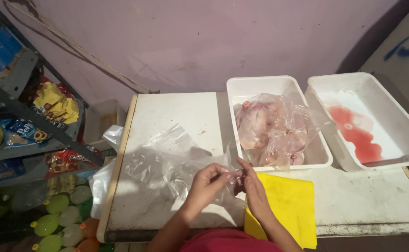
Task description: Bagging raw chicken pieces from a tray into individual plastic bags
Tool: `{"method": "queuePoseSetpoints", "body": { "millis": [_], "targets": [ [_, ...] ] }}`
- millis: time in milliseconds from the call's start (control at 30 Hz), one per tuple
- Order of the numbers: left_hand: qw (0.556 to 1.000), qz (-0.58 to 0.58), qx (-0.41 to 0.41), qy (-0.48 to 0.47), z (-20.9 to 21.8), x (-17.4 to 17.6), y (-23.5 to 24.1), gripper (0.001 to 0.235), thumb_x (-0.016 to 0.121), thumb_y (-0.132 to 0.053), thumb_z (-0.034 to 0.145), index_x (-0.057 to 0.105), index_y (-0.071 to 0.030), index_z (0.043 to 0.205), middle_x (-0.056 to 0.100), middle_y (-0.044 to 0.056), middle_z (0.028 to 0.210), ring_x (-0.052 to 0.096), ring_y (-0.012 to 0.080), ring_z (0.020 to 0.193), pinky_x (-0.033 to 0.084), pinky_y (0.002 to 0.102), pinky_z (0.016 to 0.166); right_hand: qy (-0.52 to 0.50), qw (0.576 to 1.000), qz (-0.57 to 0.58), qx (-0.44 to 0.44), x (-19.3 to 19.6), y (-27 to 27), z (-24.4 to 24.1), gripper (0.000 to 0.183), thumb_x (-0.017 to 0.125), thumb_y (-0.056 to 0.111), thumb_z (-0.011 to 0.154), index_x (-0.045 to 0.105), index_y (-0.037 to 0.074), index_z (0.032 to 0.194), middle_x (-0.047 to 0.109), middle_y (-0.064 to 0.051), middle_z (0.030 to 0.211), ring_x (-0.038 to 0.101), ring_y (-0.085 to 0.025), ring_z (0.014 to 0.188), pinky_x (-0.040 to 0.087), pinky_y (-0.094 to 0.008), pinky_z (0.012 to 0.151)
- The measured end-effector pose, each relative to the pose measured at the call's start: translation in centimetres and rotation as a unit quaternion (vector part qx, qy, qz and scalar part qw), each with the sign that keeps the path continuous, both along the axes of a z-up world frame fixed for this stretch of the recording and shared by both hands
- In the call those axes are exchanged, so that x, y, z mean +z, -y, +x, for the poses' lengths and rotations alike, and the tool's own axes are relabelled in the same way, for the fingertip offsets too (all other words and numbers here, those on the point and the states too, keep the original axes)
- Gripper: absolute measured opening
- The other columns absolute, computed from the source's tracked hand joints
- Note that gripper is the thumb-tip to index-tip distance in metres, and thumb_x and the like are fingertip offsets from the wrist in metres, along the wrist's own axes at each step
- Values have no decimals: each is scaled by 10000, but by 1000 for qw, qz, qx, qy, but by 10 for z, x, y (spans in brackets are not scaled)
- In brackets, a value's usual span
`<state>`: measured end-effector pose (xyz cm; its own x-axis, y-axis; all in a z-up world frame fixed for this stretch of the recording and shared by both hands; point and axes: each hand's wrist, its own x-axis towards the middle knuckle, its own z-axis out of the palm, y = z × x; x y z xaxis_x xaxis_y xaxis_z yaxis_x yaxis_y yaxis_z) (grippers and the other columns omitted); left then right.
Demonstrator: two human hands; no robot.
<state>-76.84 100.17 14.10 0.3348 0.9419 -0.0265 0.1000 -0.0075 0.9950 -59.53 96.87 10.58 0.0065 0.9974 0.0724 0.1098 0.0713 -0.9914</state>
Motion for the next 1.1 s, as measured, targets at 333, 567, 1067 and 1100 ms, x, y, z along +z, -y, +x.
{"method": "queuePoseSetpoints", "body": {
  "millis": [333, 567, 1067, 1100],
  "targets": [
    [944, -143, -29, 297, 9, -3, -7, 114, 740, -33, 903, 628, -47, 891, 782, 233, 1021, 788, 299, 974, 599, 314, 749, -159, 985, 59, 26, -23, -3, 4, 616, 787, 4, 847, 542, 21, 1412, 672, -72, 1060, 675, -118, 888, 548, -260, 858],
    [990, -24, 13, 137, 18, 3, 1, 378, 791, -191, 940, 522, -140, 680, 586, -29, 613, 571, 53, 602, 421, 218, 518, -142, 983, 94, 68, -30, -5, 4, 296, 845, 83, 828, 658, 65, 1056, 705, -29, 939, 638, -92, 837, 521, -242, 736],
    [997, 53, -6, 62, -13, 6, -10, 510, 760, -142, 978, 367, -208, 660, 300, -83, 615, 297, 69, 549, 254, 250, 529, -152, 984, 92, 4, 9, -3, 15, 74, 632, 63, 976, 665, 80, 912, 716, -90, 786, 673, -159, 633, 540, -266, 525],
    [997, 52, -5, 63, -20, 10, -11, 510, 760, -142, 978, 367, -208, 660, 300, -83, 615, 297, 69, 549, 254, 250, 529, -152, 984, 92, 4, 10, -4, 19, 74, 632, 63, 976, 665, 80, 912, 716, -90, 786, 673, -159, 633, 540, -266, 525]
  ]
}}
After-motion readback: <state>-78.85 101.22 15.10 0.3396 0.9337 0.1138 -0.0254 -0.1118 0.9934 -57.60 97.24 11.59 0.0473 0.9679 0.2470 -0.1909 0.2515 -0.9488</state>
